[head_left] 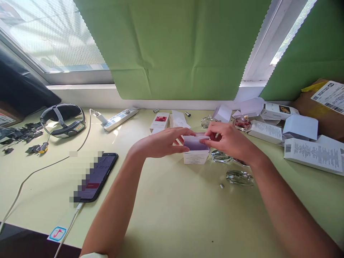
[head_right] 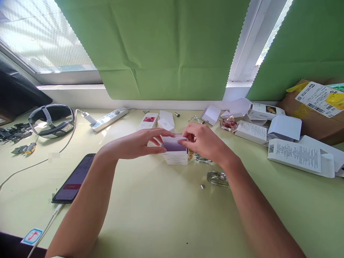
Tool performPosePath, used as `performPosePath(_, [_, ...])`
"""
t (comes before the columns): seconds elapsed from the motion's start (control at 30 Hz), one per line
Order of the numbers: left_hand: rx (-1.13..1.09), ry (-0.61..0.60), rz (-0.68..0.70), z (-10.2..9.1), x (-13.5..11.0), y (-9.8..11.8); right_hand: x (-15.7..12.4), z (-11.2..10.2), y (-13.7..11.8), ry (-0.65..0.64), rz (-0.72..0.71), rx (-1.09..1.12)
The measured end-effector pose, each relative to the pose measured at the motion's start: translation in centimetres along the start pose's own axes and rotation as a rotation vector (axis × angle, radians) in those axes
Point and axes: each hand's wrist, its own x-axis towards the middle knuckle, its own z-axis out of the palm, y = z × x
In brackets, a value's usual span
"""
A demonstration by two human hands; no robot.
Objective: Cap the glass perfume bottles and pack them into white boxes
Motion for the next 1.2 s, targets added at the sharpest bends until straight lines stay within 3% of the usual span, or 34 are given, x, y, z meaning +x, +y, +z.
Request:
performPosePath(0.3, [0.095,-0.003,0.025,0.6,0.2,-0.6,0.1,0.4,0.2,-0.014,0.014,-0.069])
performPosePath(0.77, [0.098,-0.046,0.014,1.0,0.5,-0.5,-0.2,0.6,-1.2,-0.054,0.221,-0.119])
performPosePath(1.2, [0.074,-0.063,-0.021,0.8,0.8,0.2,-0.8,-0.5,-1.0,-0.335,0.310,0.098])
